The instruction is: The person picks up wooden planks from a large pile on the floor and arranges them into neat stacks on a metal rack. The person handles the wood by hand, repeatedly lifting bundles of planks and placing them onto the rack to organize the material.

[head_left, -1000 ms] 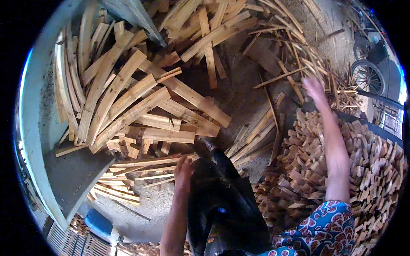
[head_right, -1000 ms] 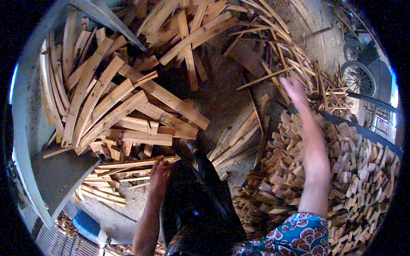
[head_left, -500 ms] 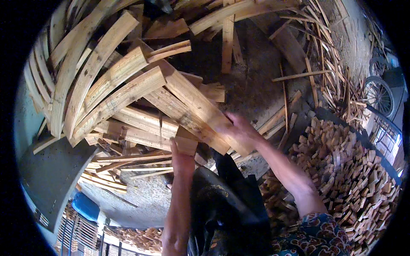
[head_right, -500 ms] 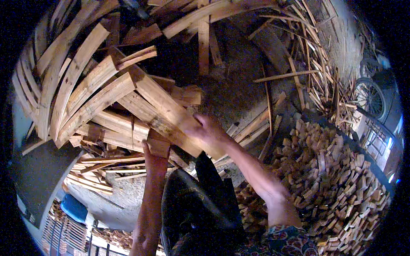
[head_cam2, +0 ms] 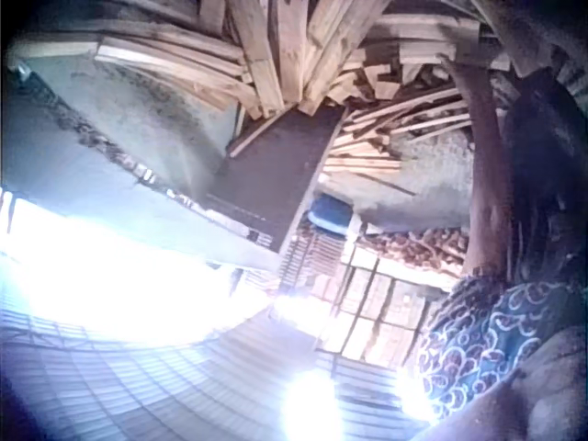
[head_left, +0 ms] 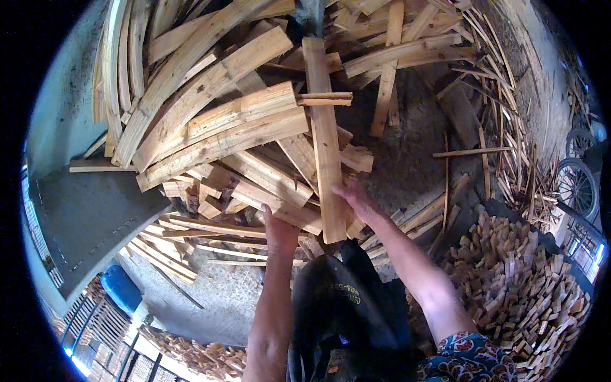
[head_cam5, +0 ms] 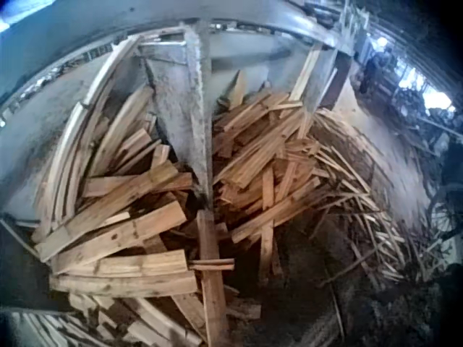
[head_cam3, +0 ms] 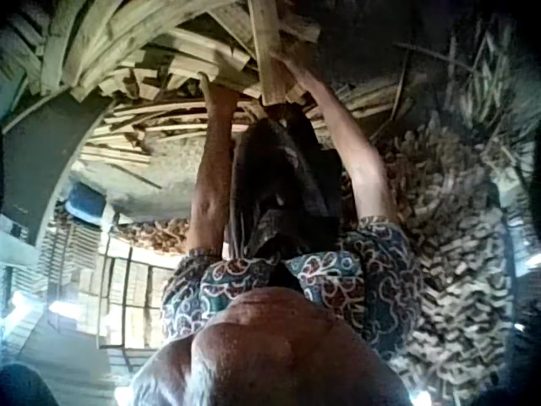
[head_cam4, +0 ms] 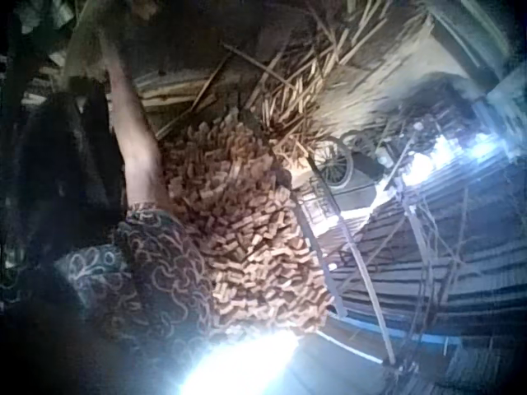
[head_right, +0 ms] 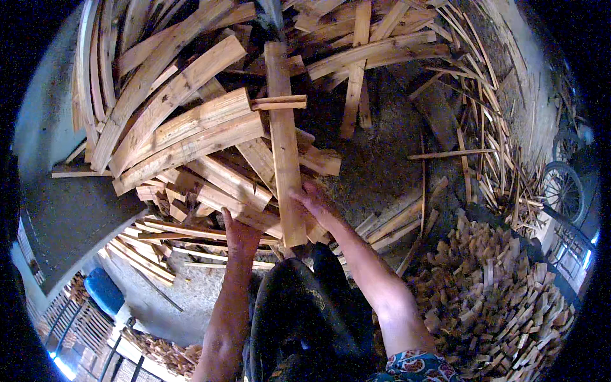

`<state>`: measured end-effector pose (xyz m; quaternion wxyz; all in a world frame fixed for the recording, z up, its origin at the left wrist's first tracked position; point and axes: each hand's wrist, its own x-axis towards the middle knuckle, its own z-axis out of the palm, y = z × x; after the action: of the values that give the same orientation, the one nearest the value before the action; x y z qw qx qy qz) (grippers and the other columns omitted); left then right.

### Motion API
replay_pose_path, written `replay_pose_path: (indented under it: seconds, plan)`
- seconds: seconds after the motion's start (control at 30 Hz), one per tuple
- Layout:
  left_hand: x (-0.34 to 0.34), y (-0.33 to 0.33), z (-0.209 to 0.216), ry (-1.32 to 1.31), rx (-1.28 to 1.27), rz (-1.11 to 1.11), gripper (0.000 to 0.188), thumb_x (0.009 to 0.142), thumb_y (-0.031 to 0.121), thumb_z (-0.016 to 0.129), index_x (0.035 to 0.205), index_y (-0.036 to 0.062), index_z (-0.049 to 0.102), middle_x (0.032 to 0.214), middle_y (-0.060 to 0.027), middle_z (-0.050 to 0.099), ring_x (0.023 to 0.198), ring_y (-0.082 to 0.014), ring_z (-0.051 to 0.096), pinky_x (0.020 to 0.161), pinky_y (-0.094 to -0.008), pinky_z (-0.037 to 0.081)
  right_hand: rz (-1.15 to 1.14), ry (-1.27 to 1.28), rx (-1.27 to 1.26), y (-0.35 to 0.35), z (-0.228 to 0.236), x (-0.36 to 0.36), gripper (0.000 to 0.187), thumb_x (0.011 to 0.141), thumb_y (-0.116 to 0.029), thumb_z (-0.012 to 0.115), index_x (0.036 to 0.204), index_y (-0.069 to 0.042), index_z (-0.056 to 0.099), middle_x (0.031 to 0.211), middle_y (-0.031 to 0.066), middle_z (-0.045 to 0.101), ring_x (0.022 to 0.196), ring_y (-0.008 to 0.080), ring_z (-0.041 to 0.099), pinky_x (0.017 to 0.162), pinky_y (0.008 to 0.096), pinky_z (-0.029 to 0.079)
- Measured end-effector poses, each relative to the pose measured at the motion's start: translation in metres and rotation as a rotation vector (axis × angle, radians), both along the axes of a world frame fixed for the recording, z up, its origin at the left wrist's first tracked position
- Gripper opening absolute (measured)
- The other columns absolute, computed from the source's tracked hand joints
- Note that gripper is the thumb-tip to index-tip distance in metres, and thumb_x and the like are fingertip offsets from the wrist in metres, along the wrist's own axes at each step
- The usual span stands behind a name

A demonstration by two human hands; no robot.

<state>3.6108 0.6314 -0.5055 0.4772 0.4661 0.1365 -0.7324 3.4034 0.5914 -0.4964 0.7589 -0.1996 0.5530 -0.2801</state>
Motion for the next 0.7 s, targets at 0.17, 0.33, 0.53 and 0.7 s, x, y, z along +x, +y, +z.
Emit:
replay_pose_path:
  seconds: [0.17, 0.33, 0.53, 0.7]
  plan:
    - [0.000, -0.011, -0.015, -0.134, -0.011, -0.013, 0.070, 0.081, 0.059, 0.042, 0.127, 0.0065, 0.035, 0.121, -0.0108, 0.046, 0.111, -0.0279, 0.044, 0.095, -0.0444, 0.033, -0.021, 0.015, -0.052, -0.013, 0.028, 0.023, 0.047, 0.072, -0.031, 0.065, 0.108, -0.003, 0.054, 0.101, 0.0072, 0.057, 0.095, 0.0165, 0.052, 0.084, 0.0314, 0.040]
    - [0.004, -0.007, 0.028, -0.707, -0.257, -0.763, 0.057, 0.085, 0.048, 0.044, 0.122, 0.0052, 0.041, 0.113, -0.0123, 0.050, 0.103, -0.0217, 0.050, 0.083, -0.0355, 0.045, 0.217, 0.084, -0.216, -0.036, 0.084, 0.085, 0.042, 0.071, -0.025, 0.066, 0.104, -0.002, 0.055, 0.101, 0.0087, 0.058, 0.096, 0.0180, 0.054, 0.083, 0.0309, 0.042]
    - [0.010, 0.008, 0.051, 0.017, 0.017, 0.018, 0.058, 0.085, 0.055, 0.038, 0.113, 0.0055, 0.050, 0.096, -0.0133, 0.058, 0.081, -0.0227, 0.059, 0.068, -0.0335, 0.051, 0.175, 0.023, -0.198, -0.022, 0.090, 0.097, 0.048, 0.071, -0.030, 0.065, 0.106, 0.001, 0.053, 0.101, 0.0094, 0.058, 0.094, 0.0193, 0.054, 0.083, 0.0303, 0.041]
    - [-0.003, 0.076, 0.111, 0.445, 0.141, 0.051, 0.049, 0.087, 0.046, 0.040, 0.111, 0.0051, 0.049, 0.082, -0.0137, 0.060, 0.068, -0.0230, 0.060, 0.058, -0.0353, 0.051, 0.274, 0.099, -0.017, 0.015, 0.189, 0.080, 0.049, 0.070, -0.030, 0.064, 0.107, 0.002, 0.052, 0.101, 0.0108, 0.057, 0.093, 0.0182, 0.053, 0.084, 0.0290, 0.041]
